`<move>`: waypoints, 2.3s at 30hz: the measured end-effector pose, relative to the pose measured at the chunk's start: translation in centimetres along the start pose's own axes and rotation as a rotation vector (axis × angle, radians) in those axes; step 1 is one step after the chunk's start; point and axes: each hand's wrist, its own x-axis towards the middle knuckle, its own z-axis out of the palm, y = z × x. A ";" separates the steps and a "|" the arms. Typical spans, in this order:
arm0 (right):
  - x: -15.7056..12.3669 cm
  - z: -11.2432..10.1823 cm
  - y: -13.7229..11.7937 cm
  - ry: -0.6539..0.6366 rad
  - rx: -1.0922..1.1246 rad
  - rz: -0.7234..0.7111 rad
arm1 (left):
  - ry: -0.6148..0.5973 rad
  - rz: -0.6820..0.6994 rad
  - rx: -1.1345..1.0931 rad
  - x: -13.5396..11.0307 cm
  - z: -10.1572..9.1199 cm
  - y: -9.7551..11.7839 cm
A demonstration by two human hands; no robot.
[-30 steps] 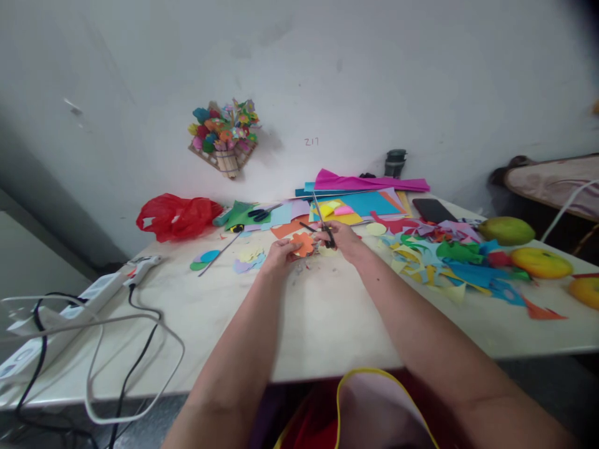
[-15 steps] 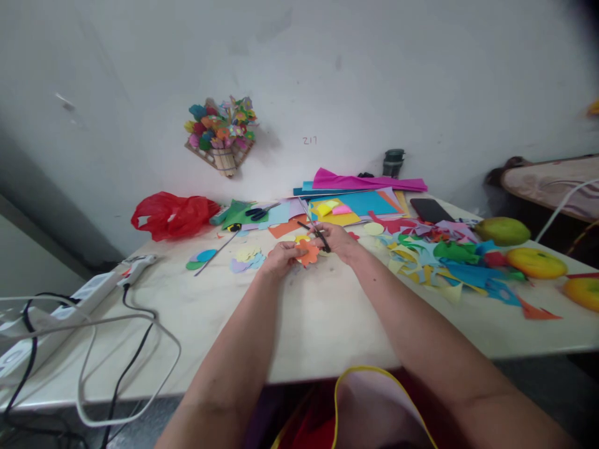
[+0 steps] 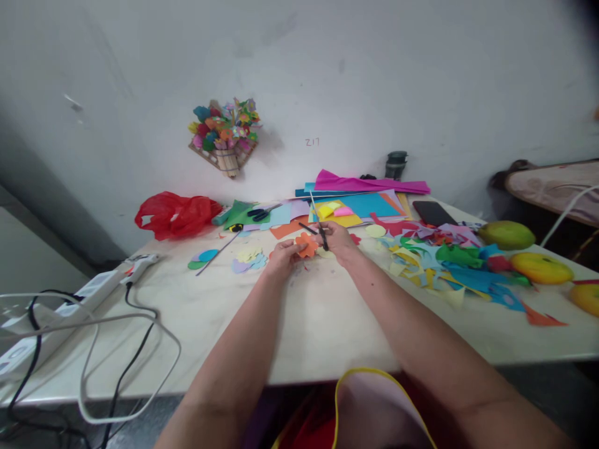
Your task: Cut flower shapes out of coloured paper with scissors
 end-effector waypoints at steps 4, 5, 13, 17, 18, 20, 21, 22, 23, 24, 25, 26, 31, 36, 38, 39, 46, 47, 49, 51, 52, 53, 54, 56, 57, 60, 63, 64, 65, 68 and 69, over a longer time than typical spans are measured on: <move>0.0 0.3 0.3 0.044 0.018 0.017 | 0.055 0.033 -0.040 0.1 0.3 -0.3; 0.0 0.3 0.4 0.045 0.018 0.026 | 0.071 0.041 -0.054 0.1 0.5 -0.2; 0.5 0.1 1.5 0.016 -0.052 0.045 | 0.127 0.081 -0.107 0.0 0.7 -0.1; 0.7 -0.8 1.3 -0.055 -0.137 0.067 | 0.133 0.110 -0.102 0.0 0.4 0.1; 0.8 -1.1 1.3 -0.076 -0.154 0.073 | 0.149 0.123 -0.098 0.0 0.3 0.2; 1.0 -1.7 1.4 -0.150 -0.186 0.069 | 0.175 0.145 -0.092 0.1 0.2 0.4; 1.0 -2.0 1.4 -0.196 -0.206 0.069 | 0.184 0.150 -0.091 0.1 0.1 0.5; 1.1 -2.3 1.6 -0.243 -0.218 0.068 | 0.191 0.153 -0.093 0.2 0.1 0.5; 1.2 -2.6 1.7 -0.295 -0.231 0.066 | 0.196 0.153 -0.094 0.2 0.0 0.6; 1.2 -2.8 1.7 -0.338 -0.244 0.066 | 0.201 0.151 -0.093 0.2 -0.1 0.7; 1.3 -3.0 1.8 -0.377 -0.255 0.068 | 0.206 0.148 -0.092 0.3 -0.1 0.7; 1.2 -3.1 1.8 -0.410 -0.269 0.073 | 0.214 0.145 -0.092 0.3 -0.2 0.8; 1.0 -3.6 1.5 -0.538 -0.366 0.098 | 0.270 0.148 -0.126 0.4 -0.5 1.1; 1.0 -3.7 1.3 -0.581 -0.402 0.084 | 0.290 0.139 -0.139 0.3 -0.4 1.3; 1.0 -3.8 1.2 -0.596 -0.397 0.084 | 0.278 0.132 -0.132 0.2 -0.4 1.3; 1.0 -3.7 1.2 -0.604 -0.395 0.084 | 0.265 0.128 -0.126 0.1 -0.3 1.3; 0.9 -3.6 1.2 -0.610 -0.407 0.099 | 0.193 0.107 -0.123 -0.2 -0.2 1.4; 0.9 -3.6 1.2 -0.604 -0.409 0.099 | 0.192 0.105 -0.125 -0.2 -0.1 1.5; 0.9 -3.6 1.2 -0.590 -0.414 0.103 | 0.189 0.097 -0.125 -0.2 0.0 1.5; 0.9 -3.5 1.1 -0.579 -0.424 0.106 | 0.179 0.092 -0.121 -0.2 0.0 1.5; 0.8 -3.5 1.0 -0.576 -0.428 0.107 | 0.173 0.092 -0.121 -0.2 0.0 1.5; 0.7 -3.4 0.9 -0.574 -0.431 0.107 | 0.170 0.093 -0.121 -0.2 0.0 1.4; 0.7 -3.4 0.9 -0.574 -0.433 0.105 | 0.166 0.095 -0.120 -0.2 0.0 1.4; 0.6 -3.4 0.8 -0.575 -0.435 0.096 | 0.158 0.100 -0.119 -0.1 -0.1 1.3; 0.5 -3.4 0.8 -0.574 -0.437 0.094 | 0.157 0.102 -0.118 -0.1 -0.2 1.3; 0.6 -3.4 0.9 -0.567 -0.446 0.092 | 0.150 0.106 -0.110 0.1 -0.4 1.1; 0.7 -3.4 1.0 -0.563 -0.467 0.092 | 0.148 0.112 -0.107 0.2 -0.6 1.0; 0.7 -3.4 1.0 -0.562 -0.474 0.092 | 0.150 0.113 -0.111 0.3 -0.6 1.0; 0.7 -3.4 1.0 -0.562 -0.479 0.093 | 0.151 0.112 -0.116 0.3 -0.6 1.0; 0.6 -3.4 0.9 -0.557 -0.487 0.095 | 0.145 0.099 -0.127 0.3 -0.6 1.0; 0.5 -3.3 0.8 -0.554 -0.490 0.095 | 0.140 0.096 -0.129 0.3 -0.6 1.0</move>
